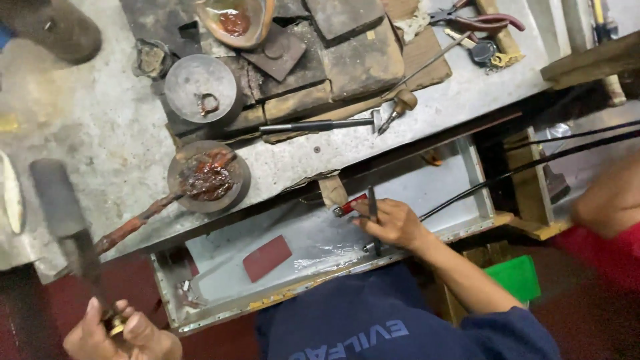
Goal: The person uses a blowtorch to heat a small metal object held with tongs on a workbench. They repeatedly apply the flame and adjust the object's position with the tongs, then use a metal rod to manipulate the heated area.
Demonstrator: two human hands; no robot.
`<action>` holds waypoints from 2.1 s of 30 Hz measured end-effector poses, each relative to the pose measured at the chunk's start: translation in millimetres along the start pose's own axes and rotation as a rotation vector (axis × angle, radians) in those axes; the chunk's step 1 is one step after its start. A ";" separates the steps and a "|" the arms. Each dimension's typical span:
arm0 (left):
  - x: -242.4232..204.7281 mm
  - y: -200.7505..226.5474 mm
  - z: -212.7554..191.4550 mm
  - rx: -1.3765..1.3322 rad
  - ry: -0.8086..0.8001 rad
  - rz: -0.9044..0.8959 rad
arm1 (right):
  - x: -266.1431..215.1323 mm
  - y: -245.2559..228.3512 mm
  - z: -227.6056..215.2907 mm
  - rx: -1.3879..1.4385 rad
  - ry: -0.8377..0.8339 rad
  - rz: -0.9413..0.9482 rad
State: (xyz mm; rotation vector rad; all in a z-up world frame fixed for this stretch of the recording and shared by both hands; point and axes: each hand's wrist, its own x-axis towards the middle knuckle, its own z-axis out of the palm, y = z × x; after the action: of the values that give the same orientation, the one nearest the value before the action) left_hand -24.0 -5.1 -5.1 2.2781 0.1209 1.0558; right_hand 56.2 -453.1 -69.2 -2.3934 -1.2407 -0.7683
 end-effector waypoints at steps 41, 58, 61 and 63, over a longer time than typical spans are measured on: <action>18.8 62.6 45.2 -0.129 -0.199 0.628 | 141.3 34.8 -71.4 0.568 0.333 0.681; 32.4 34.5 0.0 0.064 0.356 -0.058 | 212.9 48.7 -51.1 0.866 0.365 0.426; 30.6 39.5 -3.3 0.102 0.311 -0.123 | 237.2 43.2 -39.4 0.960 0.304 0.492; 28.3 37.9 -4.6 0.082 0.301 -0.150 | 244.3 52.1 -30.3 0.484 0.307 0.392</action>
State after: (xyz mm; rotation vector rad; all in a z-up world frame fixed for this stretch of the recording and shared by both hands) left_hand -14.4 -24.1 37.4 2.1279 0.4581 1.3263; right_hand 205.5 -340.9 99.5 -1.9425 -0.7025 -0.5992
